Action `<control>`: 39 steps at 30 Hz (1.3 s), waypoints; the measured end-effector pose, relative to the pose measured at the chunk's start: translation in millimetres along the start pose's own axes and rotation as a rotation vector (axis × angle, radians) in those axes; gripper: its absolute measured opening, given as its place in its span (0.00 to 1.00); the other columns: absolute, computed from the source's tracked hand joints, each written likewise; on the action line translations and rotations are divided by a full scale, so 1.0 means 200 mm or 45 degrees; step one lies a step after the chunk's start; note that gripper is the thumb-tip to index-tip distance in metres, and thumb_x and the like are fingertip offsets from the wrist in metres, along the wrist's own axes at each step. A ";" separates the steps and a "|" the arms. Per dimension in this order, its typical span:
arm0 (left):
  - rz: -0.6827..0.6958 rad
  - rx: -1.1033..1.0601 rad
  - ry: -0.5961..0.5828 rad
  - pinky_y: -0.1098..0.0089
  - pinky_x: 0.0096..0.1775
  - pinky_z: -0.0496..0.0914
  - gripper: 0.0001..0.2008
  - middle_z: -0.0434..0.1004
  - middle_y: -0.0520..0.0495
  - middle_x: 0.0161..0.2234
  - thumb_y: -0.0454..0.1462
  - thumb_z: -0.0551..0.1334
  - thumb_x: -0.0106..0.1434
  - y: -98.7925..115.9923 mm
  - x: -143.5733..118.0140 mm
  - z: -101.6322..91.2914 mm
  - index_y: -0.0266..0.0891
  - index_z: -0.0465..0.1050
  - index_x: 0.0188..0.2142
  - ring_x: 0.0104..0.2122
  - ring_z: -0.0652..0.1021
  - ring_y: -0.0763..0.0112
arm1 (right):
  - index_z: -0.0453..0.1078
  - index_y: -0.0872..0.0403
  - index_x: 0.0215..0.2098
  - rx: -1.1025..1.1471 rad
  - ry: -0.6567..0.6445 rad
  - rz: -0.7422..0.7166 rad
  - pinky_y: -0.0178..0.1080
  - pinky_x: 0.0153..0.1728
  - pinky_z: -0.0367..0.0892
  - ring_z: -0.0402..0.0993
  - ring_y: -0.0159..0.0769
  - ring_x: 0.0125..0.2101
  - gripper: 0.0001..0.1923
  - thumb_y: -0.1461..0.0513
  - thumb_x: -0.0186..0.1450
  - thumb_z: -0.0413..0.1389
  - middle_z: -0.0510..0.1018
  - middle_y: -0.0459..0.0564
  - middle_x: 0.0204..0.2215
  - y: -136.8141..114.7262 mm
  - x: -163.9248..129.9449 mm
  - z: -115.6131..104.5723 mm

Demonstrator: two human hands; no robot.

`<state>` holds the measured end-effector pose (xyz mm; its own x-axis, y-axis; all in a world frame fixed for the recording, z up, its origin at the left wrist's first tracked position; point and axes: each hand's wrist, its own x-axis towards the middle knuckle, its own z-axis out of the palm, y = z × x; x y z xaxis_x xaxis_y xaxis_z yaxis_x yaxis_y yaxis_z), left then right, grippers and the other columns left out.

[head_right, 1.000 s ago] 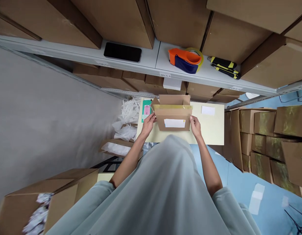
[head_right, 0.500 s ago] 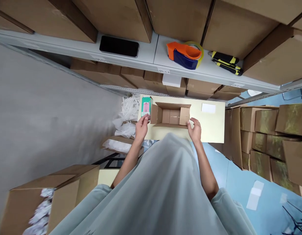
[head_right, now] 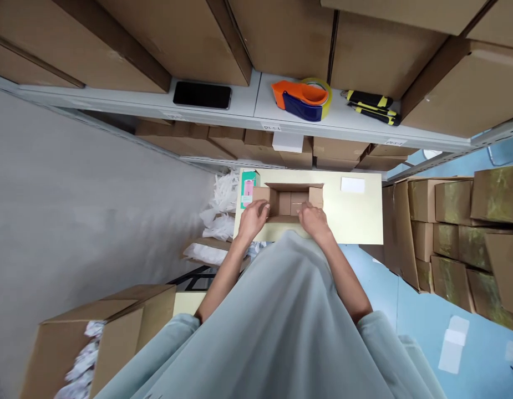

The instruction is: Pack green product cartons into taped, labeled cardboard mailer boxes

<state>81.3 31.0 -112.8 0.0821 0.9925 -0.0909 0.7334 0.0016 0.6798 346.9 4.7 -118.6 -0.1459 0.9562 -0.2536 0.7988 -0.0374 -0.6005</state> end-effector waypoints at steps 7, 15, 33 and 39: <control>-0.085 0.072 -0.030 0.47 0.77 0.66 0.13 0.72 0.32 0.74 0.40 0.66 0.75 -0.01 -0.10 0.05 0.41 0.84 0.55 0.76 0.71 0.43 | 0.75 0.56 0.72 0.074 0.418 0.010 0.64 0.67 0.73 0.75 0.62 0.63 0.28 0.52 0.81 0.52 0.77 0.64 0.73 0.29 -0.26 -0.07; -0.293 0.113 0.038 0.41 0.78 0.61 0.47 0.60 0.27 0.77 0.42 0.81 0.61 -0.04 -0.08 0.21 0.40 0.66 0.76 0.81 0.59 0.31 | 0.71 0.57 0.69 0.260 0.469 0.199 0.67 0.69 0.72 0.69 0.66 0.71 0.33 0.43 0.77 0.57 0.65 0.74 0.77 0.55 -0.19 0.03; -0.622 -0.062 0.288 0.41 0.68 0.73 0.47 0.81 0.25 0.65 0.37 0.75 0.61 -0.26 -0.60 0.24 0.35 0.63 0.77 0.66 0.81 0.29 | 0.64 0.59 0.72 0.420 0.687 0.268 0.63 0.64 0.77 0.80 0.64 0.61 0.49 0.46 0.60 0.68 0.78 0.74 0.65 0.37 -0.36 0.31; -0.867 -0.390 0.720 0.45 0.68 0.74 0.39 0.87 0.36 0.61 0.37 0.76 0.58 -0.71 -1.43 0.04 0.44 0.72 0.69 0.63 0.84 0.38 | 0.76 0.51 0.50 0.391 0.478 -0.309 0.48 0.49 0.82 0.83 0.45 0.42 0.17 0.49 0.77 0.53 0.84 0.56 0.44 -0.23 -0.69 0.65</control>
<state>-41.5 -255.0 -188.3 -0.6988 0.6783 -0.2272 0.2868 0.5566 0.7797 254.1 -163.7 -155.0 -0.0417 0.9838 0.1744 0.5526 0.1681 -0.8163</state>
